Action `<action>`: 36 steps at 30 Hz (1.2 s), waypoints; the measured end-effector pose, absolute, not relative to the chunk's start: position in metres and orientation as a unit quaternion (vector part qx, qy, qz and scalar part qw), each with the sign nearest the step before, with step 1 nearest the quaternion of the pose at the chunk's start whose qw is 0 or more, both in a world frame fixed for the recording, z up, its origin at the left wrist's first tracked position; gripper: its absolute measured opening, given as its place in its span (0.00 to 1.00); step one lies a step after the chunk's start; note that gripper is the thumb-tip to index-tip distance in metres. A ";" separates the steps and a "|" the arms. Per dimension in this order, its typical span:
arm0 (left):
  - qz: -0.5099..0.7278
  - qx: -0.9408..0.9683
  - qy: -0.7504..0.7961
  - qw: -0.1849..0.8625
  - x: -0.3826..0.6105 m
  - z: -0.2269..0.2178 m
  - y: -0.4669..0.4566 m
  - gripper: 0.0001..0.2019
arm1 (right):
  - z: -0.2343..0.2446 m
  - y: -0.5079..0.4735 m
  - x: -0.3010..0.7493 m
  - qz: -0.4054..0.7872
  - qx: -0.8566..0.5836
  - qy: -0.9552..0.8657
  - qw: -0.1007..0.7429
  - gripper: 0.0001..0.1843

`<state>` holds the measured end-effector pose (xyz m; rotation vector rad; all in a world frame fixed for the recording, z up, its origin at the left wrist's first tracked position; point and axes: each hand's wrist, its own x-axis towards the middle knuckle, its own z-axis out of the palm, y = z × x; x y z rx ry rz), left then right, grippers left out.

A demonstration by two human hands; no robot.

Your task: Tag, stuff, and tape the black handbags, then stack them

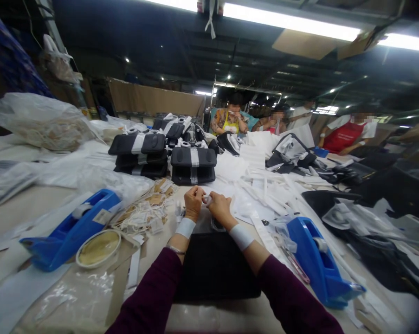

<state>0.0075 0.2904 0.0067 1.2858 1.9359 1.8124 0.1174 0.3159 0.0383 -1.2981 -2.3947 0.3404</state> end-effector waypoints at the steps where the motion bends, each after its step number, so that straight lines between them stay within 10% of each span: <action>1: 0.610 0.428 0.661 0.095 0.007 0.006 0.291 0.19 | 0.037 0.316 0.119 0.127 -0.453 -0.857 0.212 0.13; 15: 0.596 0.438 0.645 0.191 -0.002 -0.001 0.301 0.28 | 0.030 0.301 0.125 0.204 -0.247 -0.876 0.361 0.17; 36: 0.661 0.357 0.580 0.315 0.000 -0.002 0.300 0.37 | 0.054 0.284 0.118 0.108 -0.453 -0.878 0.106 0.15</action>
